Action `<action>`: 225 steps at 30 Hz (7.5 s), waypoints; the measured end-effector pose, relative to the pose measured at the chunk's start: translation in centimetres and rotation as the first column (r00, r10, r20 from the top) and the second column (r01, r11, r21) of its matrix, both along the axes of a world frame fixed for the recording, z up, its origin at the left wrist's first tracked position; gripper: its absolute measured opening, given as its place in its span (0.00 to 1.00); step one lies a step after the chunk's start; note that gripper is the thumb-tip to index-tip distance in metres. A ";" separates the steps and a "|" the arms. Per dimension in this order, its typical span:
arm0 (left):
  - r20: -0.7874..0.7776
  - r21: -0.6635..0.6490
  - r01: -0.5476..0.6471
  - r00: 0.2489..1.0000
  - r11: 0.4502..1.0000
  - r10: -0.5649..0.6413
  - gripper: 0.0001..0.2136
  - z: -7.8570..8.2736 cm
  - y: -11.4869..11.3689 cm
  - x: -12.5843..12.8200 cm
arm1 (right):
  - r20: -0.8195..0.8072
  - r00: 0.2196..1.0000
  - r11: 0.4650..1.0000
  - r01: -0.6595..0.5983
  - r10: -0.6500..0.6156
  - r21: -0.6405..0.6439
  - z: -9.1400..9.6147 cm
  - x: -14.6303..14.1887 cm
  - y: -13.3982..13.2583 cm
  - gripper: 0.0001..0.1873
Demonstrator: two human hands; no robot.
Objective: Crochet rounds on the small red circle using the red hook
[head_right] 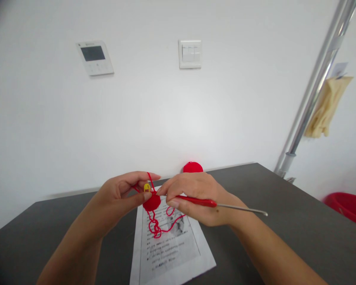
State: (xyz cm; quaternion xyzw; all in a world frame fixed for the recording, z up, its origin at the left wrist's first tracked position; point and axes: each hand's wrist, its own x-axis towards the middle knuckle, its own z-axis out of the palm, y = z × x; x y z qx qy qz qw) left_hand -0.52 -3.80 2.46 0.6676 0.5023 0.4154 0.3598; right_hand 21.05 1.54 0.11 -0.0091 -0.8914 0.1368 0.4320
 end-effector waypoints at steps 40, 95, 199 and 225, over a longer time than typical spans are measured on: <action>0.081 0.395 -0.271 0.962 0.878 0.260 0.16 -2.9 2.5 2.0 | -0.378 0.847 0.847 0.478 -0.374 0.234 -4.0 -4.0 1.2 0.11; -0.150 0.744 0.011 0.977 0.668 0.151 0.10 -2.0 2.7 0.0 | -0.472 0.877 0.273 -0.433 -0.094 -0.859 -1.6 -3.3 0.2 0.09; 0.616 -0.202 0.376 0.767 0.904 -0.181 0.11 -1.1 2.4 -1.4 | -0.290 0.954 0.980 -0.127 0.078 -0.154 -0.9 -1.4 -0.6 0.07; 0.578 0.060 0.272 0.775 0.961 -0.255 0.16 -1.7 1.9 0.6 | -0.583 0.808 0.914 -0.171 -0.083 -0.367 -3.0 -3.6 -0.6 0.07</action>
